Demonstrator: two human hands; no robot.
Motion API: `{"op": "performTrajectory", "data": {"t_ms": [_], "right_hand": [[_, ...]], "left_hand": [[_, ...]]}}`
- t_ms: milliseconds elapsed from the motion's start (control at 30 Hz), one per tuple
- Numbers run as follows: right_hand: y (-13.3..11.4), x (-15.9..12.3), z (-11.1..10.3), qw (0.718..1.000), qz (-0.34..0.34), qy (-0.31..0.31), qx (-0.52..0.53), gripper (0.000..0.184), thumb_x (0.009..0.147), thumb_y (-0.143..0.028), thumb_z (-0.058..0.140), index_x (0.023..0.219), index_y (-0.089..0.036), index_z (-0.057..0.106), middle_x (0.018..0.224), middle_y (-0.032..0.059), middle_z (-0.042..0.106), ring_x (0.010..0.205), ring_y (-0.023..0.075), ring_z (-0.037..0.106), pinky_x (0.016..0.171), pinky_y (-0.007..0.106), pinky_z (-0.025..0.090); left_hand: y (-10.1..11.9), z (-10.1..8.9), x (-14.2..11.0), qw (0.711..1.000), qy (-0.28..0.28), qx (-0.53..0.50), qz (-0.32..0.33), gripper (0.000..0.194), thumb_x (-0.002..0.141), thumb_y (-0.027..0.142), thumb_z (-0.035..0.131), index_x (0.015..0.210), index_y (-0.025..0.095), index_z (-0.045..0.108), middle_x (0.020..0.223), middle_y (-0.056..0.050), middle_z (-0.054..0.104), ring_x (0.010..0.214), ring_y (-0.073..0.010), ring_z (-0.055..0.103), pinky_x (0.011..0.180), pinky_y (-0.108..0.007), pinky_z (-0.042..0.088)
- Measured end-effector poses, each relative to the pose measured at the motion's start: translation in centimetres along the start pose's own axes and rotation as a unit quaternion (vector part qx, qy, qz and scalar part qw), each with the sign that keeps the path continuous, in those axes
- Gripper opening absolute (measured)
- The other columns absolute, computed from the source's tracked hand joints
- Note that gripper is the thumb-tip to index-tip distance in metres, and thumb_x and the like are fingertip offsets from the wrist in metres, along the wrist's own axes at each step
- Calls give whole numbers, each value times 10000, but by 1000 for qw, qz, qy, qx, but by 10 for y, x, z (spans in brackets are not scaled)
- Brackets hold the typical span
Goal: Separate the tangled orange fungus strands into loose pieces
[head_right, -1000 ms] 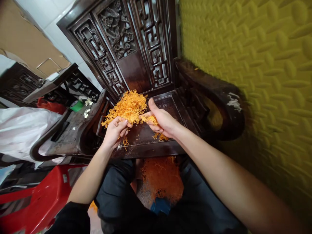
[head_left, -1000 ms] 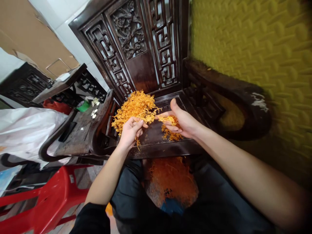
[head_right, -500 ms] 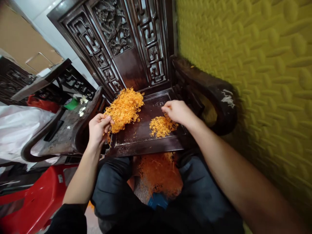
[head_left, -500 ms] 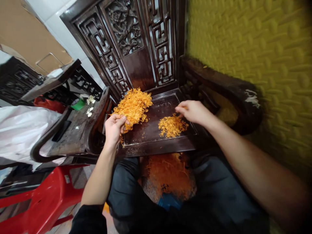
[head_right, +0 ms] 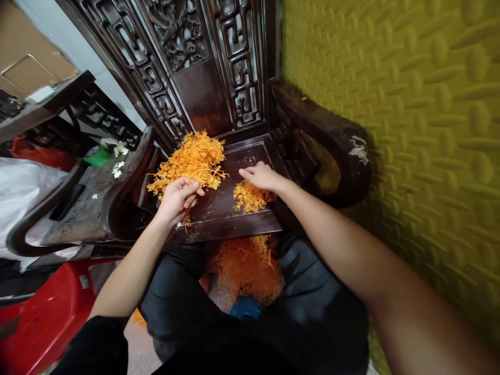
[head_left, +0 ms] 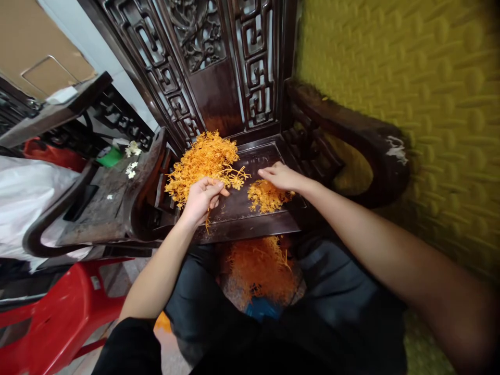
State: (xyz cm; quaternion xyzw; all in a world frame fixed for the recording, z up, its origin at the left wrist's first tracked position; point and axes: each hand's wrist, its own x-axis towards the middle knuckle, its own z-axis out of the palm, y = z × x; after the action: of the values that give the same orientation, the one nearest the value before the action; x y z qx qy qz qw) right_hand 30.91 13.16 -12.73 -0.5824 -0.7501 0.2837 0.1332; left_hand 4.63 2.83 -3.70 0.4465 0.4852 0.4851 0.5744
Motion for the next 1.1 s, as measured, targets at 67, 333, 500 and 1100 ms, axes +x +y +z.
{"op": "performTrajectory", "data": {"t_ms": [67, 333, 500, 1100], "right_hand": [[-5, -6, -11, 994, -38, 83, 67, 467, 999, -509, 507, 1283, -208, 724, 1325, 176, 613, 1334, 341, 547, 1197, 521, 374], [-95, -60, -11, 792, -94, -171, 578, 652, 742, -381, 872, 1292, -228, 556, 1110, 70, 705, 939, 164, 689, 804, 310, 603], [-116, -58, -6, 842, -96, -30, 529, 409, 888, -592, 684, 890, -191, 608, 654, -34, 564, 561, 96, 516, 519, 234, 432], [-86, -67, -43, 872, -27, -165, 461, 336, 893, -380, 715, 652, -182, 590, 573, -42, 454, 452, 55, 314, 423, 228, 269]], "left_hand": [[-2, 2, -1, 1000, -10, -7, 0, 307, 783, 302, 835, 815, 139, 577, 726, -59, 766, 346, -2, 355, 400, -175, 276], [-12, 22, -2, 994, -45, -87, 47, 368, 819, 386, 829, 801, 171, 530, 707, -9, 745, 354, 1, 353, 423, -185, 283], [-19, 29, -1, 998, 4, -35, 44, 456, 751, 452, 870, 780, 189, 499, 659, 2, 733, 342, -23, 378, 406, -206, 298], [27, 6, -7, 1000, -9, 22, -10, 266, 713, 246, 844, 716, 123, 607, 666, -107, 751, 324, -11, 352, 353, -182, 190]]}}
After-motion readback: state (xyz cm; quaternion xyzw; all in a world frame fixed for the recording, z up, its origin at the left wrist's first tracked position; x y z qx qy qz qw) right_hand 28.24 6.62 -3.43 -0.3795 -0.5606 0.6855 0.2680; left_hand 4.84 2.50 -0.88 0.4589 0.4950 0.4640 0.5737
